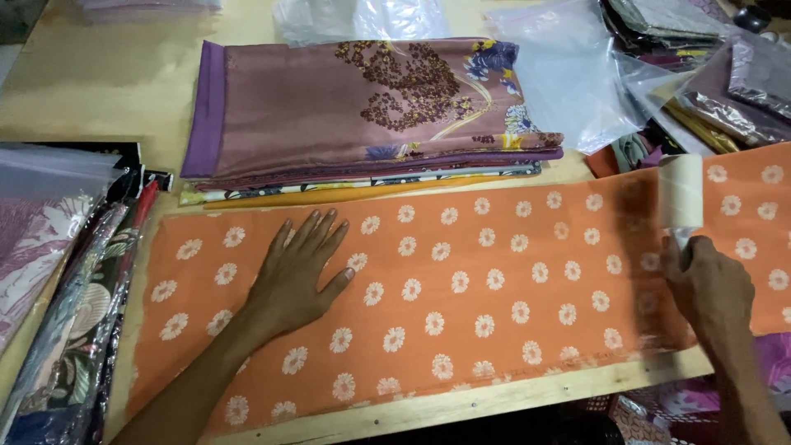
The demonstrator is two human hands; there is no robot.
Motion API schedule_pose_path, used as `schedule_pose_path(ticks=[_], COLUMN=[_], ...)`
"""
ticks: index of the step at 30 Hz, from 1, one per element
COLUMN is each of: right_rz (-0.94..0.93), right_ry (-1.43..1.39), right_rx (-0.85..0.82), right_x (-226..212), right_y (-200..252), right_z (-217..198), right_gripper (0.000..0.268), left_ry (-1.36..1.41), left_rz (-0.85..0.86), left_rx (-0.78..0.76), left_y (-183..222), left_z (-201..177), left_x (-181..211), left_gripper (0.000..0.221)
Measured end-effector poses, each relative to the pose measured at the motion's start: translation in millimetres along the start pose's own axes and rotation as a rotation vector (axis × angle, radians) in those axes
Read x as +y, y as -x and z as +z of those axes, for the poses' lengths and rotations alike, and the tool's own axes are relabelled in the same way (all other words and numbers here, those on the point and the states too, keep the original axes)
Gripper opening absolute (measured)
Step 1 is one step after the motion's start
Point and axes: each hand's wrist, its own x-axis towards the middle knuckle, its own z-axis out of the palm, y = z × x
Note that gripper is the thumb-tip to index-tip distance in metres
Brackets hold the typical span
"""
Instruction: Using a lint roller to remove lint and debris from a piece of patterned fabric on a packing table.
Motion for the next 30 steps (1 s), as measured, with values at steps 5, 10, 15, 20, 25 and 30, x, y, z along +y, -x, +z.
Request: schedule_pose_path(ticks=[5, 10, 15, 20, 25, 30], right_rz=[-0.002, -0.215, -0.463, -0.559, -0.412, -0.274], right_ry=[-0.099, -0.313, -0.474, -0.371, -0.275, -0.143], right_rx=[-0.168, -0.396, -0.440, -0.327, -0.322, -0.226], right_x=[-68, -147, -247, -266, -237, -199], right_y=[75, 176, 261, 271, 253, 231], right_z=[-37, -12, -43, -36, -31, -20], right_gripper=[0.038, 0.040, 0.024, 0.034, 0.035, 0.039], left_ry=[0.127, 0.288, 0.537, 0.372, -0.801, -0.047], left_rz=[-0.014, 0.059, -0.040, 0.090, 0.190, 0.123], left_rx=[0.024, 0.131, -0.080, -0.075, 0.371, 0.064], left_y=[-2, 2, 14, 9, 13, 14], left_z=[8, -3, -18, -5, 26, 12], left_x=[2, 28, 49, 39, 22, 31], left_gripper=[0.069, 0.064, 0.089, 0.093, 0.100, 0.081])
